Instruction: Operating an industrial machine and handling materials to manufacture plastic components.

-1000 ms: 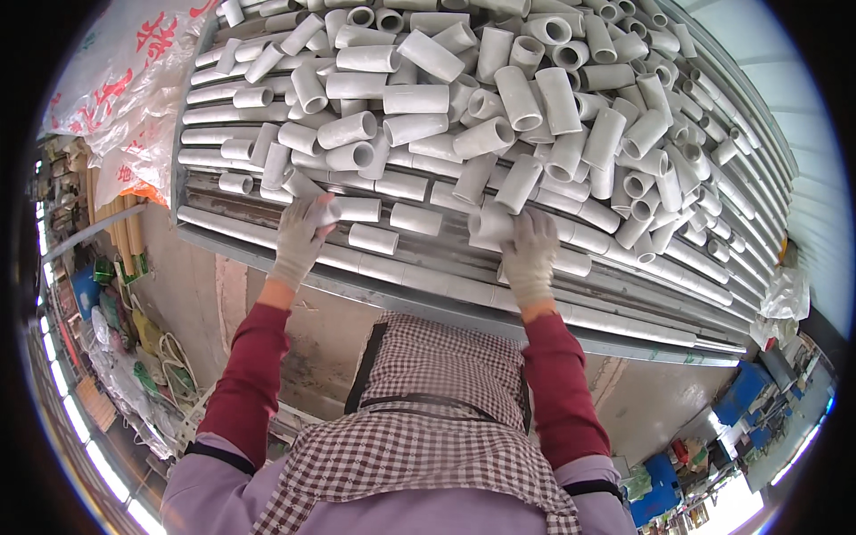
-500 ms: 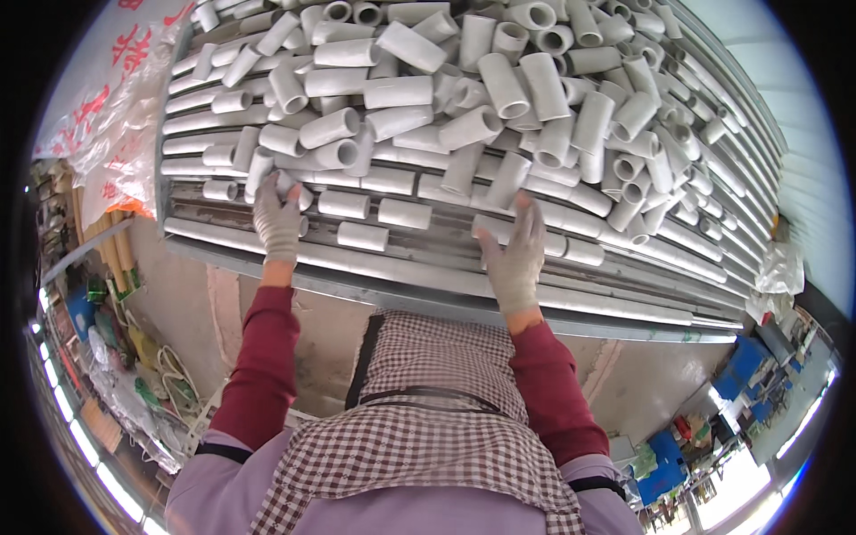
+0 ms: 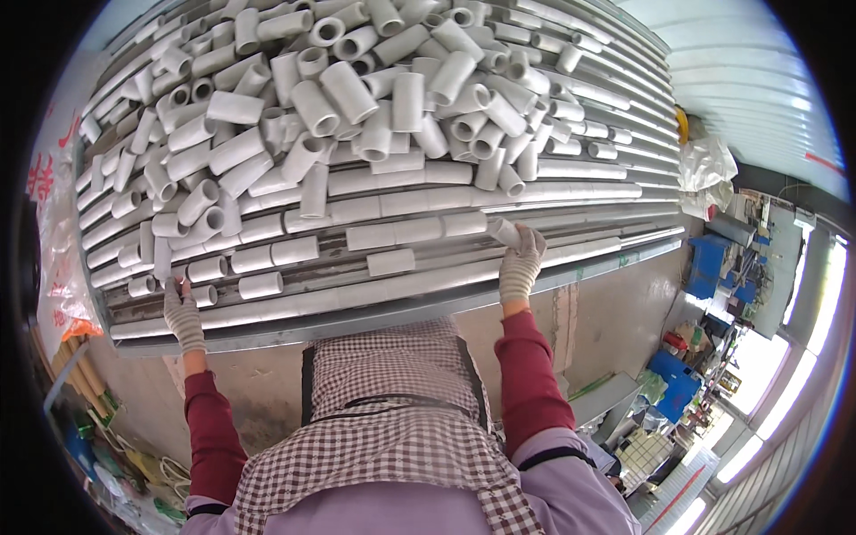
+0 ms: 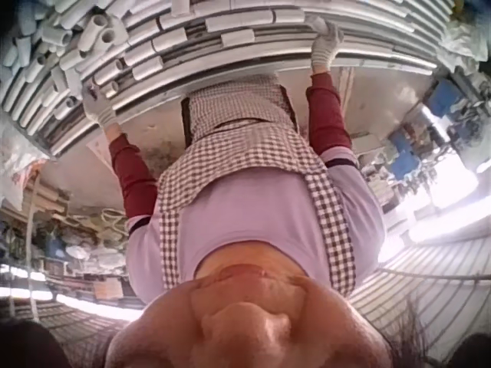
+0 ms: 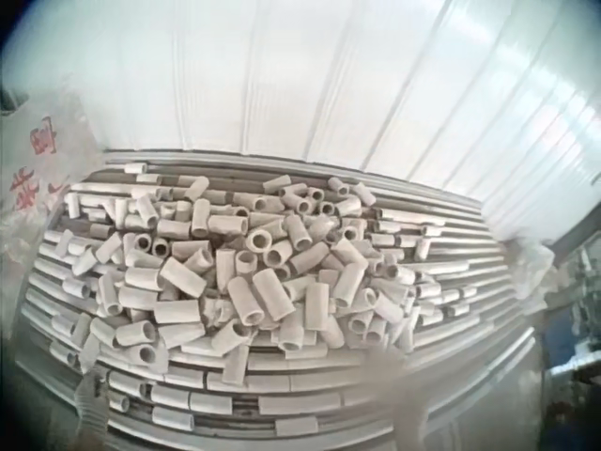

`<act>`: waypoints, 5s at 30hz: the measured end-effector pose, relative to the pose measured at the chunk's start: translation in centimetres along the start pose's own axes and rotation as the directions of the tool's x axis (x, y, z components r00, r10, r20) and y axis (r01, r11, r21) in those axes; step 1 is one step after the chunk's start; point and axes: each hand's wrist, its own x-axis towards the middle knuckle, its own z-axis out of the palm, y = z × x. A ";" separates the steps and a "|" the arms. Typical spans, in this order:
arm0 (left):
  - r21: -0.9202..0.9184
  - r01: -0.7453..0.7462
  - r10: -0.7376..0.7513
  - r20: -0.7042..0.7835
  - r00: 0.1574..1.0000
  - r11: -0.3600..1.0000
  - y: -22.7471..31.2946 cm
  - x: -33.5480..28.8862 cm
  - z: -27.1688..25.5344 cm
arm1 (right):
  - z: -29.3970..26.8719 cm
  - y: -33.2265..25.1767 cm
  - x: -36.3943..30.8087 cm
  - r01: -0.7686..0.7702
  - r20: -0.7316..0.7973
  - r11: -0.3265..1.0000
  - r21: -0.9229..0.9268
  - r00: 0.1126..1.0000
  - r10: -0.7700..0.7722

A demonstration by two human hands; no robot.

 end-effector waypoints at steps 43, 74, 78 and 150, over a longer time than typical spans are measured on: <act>0.028 -0.587 0.478 0.548 0.686 0.809 44.1 -24.7 21.5 | -14.1 8.8 18.2 0.436 0.445 0.890 0.133 0.776 -0.447; 0.299 -0.257 0.269 -0.002 0.963 0.919 23.4 -9.5 12.4 | 2.5 -3.4 14.1 0.037 0.213 0.932 0.361 0.970 -0.121; -0.231 -0.155 0.186 0.122 0.975 0.961 21.4 -6.0 12.9 | -2.1 1.3 10.4 -0.120 0.259 0.914 0.389 0.966 0.017; -0.120 0.228 -0.175 0.342 0.923 0.966 59.7 -14.2 29.4 | -16.3 8.4 26.0 -0.366 0.568 0.811 0.456 0.821 0.051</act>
